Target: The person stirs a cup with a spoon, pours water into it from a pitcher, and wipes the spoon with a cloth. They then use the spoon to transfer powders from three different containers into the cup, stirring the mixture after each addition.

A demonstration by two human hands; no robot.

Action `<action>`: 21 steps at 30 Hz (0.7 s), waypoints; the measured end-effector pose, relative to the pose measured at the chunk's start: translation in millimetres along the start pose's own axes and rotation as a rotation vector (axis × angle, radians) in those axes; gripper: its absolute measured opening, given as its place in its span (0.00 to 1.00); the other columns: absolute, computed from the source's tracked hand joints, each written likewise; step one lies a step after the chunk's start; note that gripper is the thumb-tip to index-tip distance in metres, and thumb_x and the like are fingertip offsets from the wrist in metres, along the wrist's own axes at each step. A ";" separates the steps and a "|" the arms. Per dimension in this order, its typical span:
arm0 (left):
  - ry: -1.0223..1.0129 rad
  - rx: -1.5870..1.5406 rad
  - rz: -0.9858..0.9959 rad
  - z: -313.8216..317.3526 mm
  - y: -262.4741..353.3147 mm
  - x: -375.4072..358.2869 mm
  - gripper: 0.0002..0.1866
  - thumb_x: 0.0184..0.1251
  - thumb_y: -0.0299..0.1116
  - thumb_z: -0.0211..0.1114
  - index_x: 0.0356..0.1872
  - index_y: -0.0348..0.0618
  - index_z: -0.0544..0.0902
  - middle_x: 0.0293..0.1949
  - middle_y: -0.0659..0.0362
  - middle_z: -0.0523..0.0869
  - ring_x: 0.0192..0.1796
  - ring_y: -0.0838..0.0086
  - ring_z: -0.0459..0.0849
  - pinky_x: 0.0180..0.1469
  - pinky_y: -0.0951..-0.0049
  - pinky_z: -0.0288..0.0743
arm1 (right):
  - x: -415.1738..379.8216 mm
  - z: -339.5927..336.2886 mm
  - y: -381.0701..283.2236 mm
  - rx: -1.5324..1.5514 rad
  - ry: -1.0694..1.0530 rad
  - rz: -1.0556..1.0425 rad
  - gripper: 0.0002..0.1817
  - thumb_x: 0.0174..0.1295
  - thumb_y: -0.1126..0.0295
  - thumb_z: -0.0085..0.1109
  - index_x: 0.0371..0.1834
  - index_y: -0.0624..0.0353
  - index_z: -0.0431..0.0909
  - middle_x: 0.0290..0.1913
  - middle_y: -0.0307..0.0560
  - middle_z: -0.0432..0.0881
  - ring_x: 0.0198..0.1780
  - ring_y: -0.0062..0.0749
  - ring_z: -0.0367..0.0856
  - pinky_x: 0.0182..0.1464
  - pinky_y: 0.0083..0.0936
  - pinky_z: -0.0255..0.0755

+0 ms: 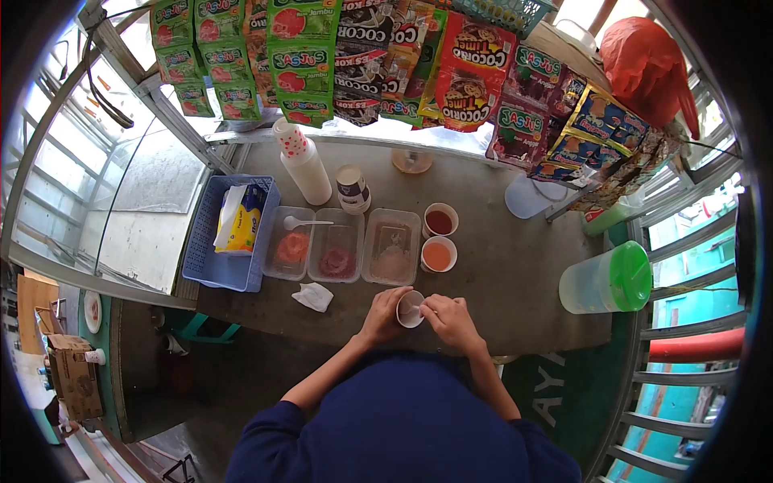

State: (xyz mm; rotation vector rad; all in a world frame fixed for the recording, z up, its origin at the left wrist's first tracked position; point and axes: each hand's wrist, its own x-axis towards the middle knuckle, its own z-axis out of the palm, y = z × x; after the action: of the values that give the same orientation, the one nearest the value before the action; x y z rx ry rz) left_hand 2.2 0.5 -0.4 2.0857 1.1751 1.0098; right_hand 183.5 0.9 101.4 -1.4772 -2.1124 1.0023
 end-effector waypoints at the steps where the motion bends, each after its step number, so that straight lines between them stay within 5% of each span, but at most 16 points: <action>1: 0.015 -0.008 0.003 0.1 1.1 0.8 0.40 0.41 0.35 0.76 0.60 0.45 0.67 0.54 0.53 0.77 0.56 0.59 0.76 0.58 0.61 0.66 | 1.0 2.4 5.2 0.113 -0.033 -0.004 0.12 0.66 0.64 0.47 0.32 0.60 0.76 0.33 0.49 0.78 0.36 0.46 0.77 0.41 0.38 0.65; 12: 0.012 0.004 -0.004 -1.9 1.5 1.0 0.40 0.42 0.36 0.75 0.60 0.46 0.67 0.53 0.54 0.78 0.56 0.59 0.76 0.57 0.61 0.67 | 1.3 4.1 -0.5 0.213 -0.039 -0.004 0.11 0.65 0.65 0.47 0.34 0.60 0.77 0.35 0.49 0.78 0.37 0.47 0.77 0.42 0.39 0.65; 15: 0.022 0.005 0.005 -2.7 1.3 1.1 0.40 0.42 0.36 0.76 0.60 0.45 0.67 0.53 0.54 0.78 0.56 0.59 0.76 0.57 0.61 0.67 | 0.1 3.9 -0.1 0.000 -0.015 -0.091 0.12 0.66 0.65 0.47 0.33 0.61 0.77 0.34 0.50 0.78 0.35 0.48 0.77 0.41 0.39 0.66; 18: 0.015 -0.005 0.000 -2.2 0.9 -0.1 0.40 0.42 0.36 0.76 0.60 0.45 0.67 0.53 0.54 0.78 0.56 0.59 0.76 0.57 0.61 0.67 | -1.1 5.5 0.8 0.213 -0.038 0.010 0.13 0.66 0.64 0.45 0.32 0.60 0.77 0.34 0.48 0.78 0.38 0.43 0.77 0.42 0.37 0.64; 21: 0.020 0.007 0.009 -1.9 -0.2 0.2 0.39 0.42 0.37 0.76 0.59 0.45 0.68 0.53 0.54 0.78 0.56 0.59 0.76 0.57 0.60 0.67 | -1.9 3.6 -2.3 -0.023 -0.019 -0.063 0.13 0.66 0.64 0.45 0.32 0.61 0.76 0.33 0.49 0.77 0.38 0.42 0.77 0.41 0.36 0.64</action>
State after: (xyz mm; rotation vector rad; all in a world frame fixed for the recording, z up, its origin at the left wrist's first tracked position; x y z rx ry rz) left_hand 0.6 0.9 0.6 2.0929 1.1817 1.0339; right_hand 180.4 -2.5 100.9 -1.4074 -2.1771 0.9760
